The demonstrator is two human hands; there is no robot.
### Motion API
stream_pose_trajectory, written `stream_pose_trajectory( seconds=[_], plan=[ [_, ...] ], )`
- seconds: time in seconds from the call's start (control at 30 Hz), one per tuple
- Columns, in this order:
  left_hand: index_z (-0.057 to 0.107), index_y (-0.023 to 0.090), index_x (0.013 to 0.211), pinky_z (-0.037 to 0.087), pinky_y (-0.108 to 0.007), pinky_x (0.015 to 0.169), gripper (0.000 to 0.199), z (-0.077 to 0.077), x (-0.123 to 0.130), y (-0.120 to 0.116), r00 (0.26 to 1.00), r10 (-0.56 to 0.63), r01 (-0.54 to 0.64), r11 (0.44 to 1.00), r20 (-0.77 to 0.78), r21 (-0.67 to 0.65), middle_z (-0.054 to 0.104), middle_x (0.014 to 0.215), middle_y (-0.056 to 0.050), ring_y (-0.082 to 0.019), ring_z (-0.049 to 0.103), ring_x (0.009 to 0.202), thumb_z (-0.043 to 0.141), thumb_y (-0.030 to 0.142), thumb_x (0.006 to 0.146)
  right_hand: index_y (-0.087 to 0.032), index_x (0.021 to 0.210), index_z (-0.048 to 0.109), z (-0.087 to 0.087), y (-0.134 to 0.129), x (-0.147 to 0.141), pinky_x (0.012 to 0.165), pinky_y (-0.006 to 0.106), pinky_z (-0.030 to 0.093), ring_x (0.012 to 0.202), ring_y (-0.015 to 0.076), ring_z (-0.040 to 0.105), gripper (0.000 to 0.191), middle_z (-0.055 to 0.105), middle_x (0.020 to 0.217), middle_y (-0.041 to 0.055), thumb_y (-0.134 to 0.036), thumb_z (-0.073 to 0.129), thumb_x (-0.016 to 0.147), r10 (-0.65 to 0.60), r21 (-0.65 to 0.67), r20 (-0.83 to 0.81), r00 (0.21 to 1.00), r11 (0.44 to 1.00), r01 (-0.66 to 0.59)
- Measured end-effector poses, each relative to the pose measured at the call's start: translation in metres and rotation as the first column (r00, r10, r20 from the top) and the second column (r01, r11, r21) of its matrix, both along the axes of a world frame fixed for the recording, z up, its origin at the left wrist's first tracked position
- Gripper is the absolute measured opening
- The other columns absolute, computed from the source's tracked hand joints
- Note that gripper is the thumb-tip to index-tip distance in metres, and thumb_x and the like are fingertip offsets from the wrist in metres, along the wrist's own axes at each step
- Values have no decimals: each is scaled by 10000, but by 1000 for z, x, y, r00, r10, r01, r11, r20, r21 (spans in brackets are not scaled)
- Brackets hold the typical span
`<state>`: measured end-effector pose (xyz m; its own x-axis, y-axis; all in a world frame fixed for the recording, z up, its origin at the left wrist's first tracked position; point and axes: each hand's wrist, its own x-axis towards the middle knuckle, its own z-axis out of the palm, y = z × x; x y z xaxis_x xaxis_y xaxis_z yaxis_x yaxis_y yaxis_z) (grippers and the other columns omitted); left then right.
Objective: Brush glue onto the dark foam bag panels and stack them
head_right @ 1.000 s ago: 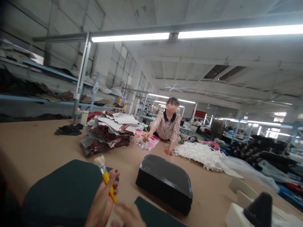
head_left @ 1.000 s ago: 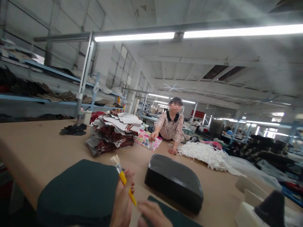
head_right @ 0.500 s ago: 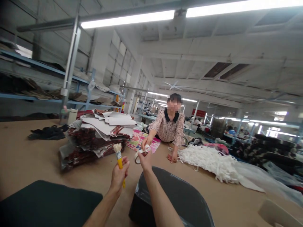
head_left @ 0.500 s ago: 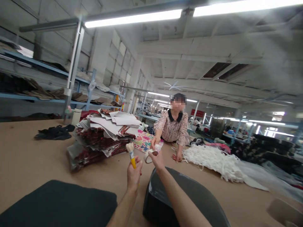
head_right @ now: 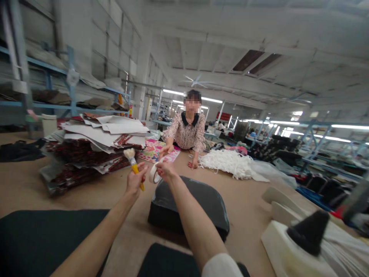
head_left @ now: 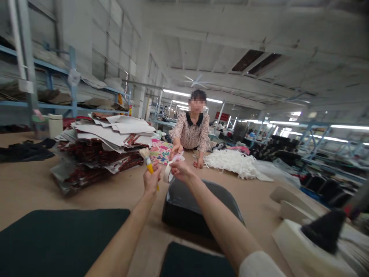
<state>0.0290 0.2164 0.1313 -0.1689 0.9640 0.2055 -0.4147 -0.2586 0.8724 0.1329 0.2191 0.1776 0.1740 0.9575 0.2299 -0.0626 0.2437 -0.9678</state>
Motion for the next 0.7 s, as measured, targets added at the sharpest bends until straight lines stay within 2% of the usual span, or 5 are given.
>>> stream_pose_trajectory(
  seconds=[0.13, 0.33, 0.43, 0.53, 0.7],
  plan=[
    [558, 132, 1034, 251, -150, 409, 535, 23, -5, -46, 993, -120, 120, 992, 10, 30, 567, 735, 28, 1, 336, 418, 723, 328, 565, -156, 1008, 498, 35, -58, 12, 437, 123, 339, 480, 17, 440, 302, 493, 644, -98, -48, 578, 737, 66, -36, 14, 998, 997, -66],
    [610, 106, 927, 229, -157, 392, 387, 44, -33, -127, 978, -198, 207, 955, -65, 214, 532, 644, 32, -9, 348, 412, 719, 309, 616, -139, 1283, 237, 58, -142, -7, 592, 180, 424, 629, 51, 554, 708, 561, 729, -99, -49, 577, 668, 240, 79, 231, 943, 961, -264],
    [593, 102, 914, 240, -158, 406, 320, 42, -64, -156, 997, -62, 72, 973, -50, 218, 597, 766, -17, -6, 357, 435, 701, 227, 640, -110, 1336, 127, 24, -164, -31, 667, 232, 454, 717, 84, 585, 732, 597, 812, -40, -93, 536, 729, 167, 56, 610, 774, 966, -253],
    [589, 107, 908, 248, -164, 427, 311, 36, -96, -178, 995, -12, 29, 983, -95, 184, 587, 736, -2, -17, 361, 455, 709, 169, 627, -140, 1371, 92, -30, -182, -71, 766, 325, 461, 859, 158, 593, 784, 626, 968, 60, -86, 541, 730, 98, -25, 893, 440, 985, -169],
    [582, 166, 962, 280, -169, 441, 410, 29, -129, -213, 968, 21, 8, 994, -250, 114, 562, 653, 43, -42, 383, 464, 747, 228, 592, -141, 1284, 358, -84, -203, -117, 827, 403, 437, 931, 240, 600, 699, 657, 1006, 113, -78, 658, 656, 123, -72, 950, 288, 981, -181]
  ],
)
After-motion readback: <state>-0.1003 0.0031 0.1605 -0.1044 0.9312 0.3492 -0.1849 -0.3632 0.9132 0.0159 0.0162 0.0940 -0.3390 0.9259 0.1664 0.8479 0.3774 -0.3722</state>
